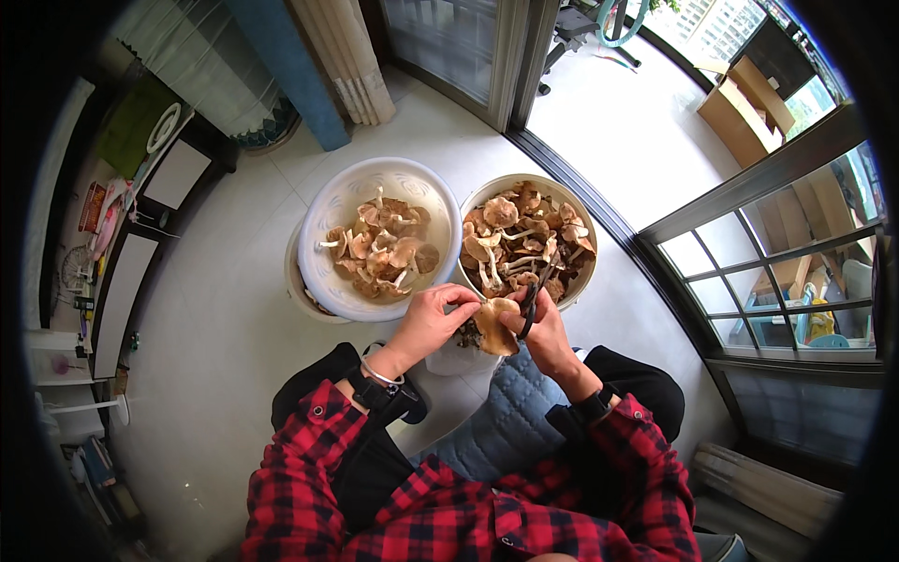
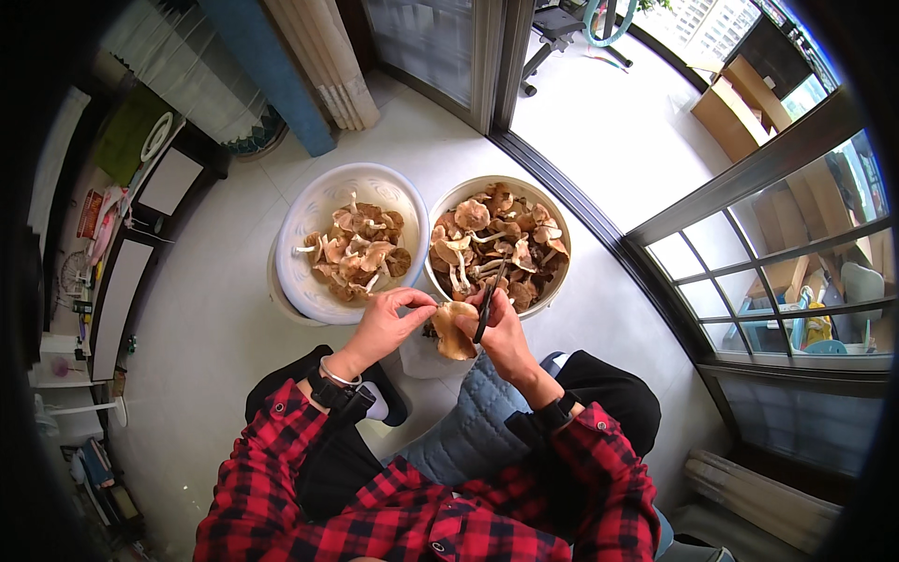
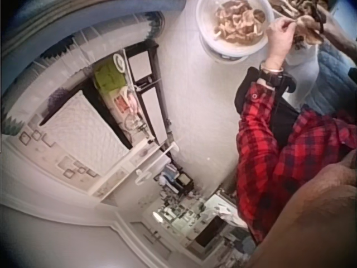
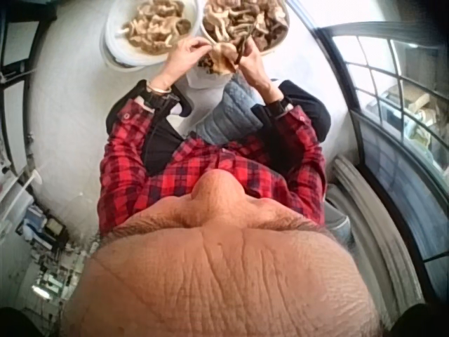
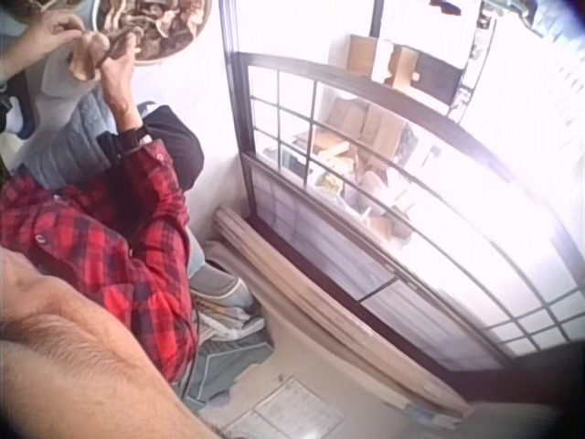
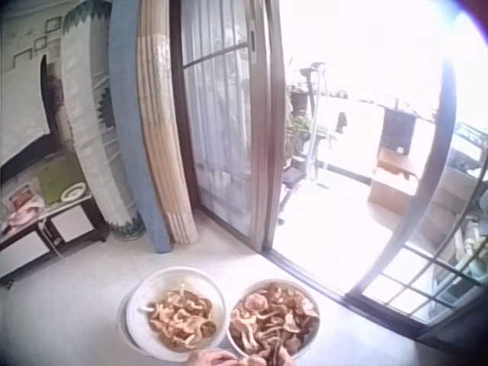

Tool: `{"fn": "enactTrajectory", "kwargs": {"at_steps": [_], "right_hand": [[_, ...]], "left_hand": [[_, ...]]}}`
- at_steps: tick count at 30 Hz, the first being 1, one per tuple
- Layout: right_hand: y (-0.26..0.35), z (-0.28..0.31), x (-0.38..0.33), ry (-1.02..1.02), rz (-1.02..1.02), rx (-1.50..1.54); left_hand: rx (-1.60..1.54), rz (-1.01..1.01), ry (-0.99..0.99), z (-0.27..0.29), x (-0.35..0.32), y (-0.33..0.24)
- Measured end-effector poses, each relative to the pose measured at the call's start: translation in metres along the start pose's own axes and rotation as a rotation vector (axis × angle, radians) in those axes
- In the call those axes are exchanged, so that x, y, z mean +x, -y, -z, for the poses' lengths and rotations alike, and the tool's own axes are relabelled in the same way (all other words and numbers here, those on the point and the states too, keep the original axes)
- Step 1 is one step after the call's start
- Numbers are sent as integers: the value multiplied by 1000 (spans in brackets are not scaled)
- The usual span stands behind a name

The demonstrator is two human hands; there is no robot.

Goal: The person sits on the floor and uses scissors to trim the stems of mushrooms. They pick mushrooms from a large bowl, cut the stems, and place the trimmed mushrooms into a smaller bowl while discarding the stems.

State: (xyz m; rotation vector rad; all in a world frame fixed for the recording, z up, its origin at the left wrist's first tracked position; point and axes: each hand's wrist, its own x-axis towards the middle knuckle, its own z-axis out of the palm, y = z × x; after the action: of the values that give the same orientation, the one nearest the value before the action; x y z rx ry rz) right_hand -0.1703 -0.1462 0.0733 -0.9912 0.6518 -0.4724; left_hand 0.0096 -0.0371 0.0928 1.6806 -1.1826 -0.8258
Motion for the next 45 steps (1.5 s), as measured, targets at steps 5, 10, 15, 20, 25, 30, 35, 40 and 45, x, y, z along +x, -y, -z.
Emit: {"fn": "enactTrajectory", "kwargs": {"at_steps": [5,10,15,20,25,30,35,40,45], "right_hand": [[-1,8,1,41,-25,-56],[-3,9,-1,62,-11,-91],[0,10,-3,96,-13,-194],[4,11,1,17,-56,-69],[2,16,3,-30,-171,90],[-3,13,4,-23,-126,122],[-1,13,2,-24,-149,118],[-1,14,-2,28,29,5],[-5,9,-21,222,479,-544]], "left_hand": [[-35,88,-34,-4,3,-4],[-78,34,33,-6,2,-7],[50,56,64,-8,1,7],[158,324,209,-10,-6,28],[-370,402,220,-19,-9,29],[-548,462,227,-19,-8,23],[-434,444,230,-18,-9,27],[-266,495,359,-17,-8,36],[-644,525,193,-17,-7,29]]}}
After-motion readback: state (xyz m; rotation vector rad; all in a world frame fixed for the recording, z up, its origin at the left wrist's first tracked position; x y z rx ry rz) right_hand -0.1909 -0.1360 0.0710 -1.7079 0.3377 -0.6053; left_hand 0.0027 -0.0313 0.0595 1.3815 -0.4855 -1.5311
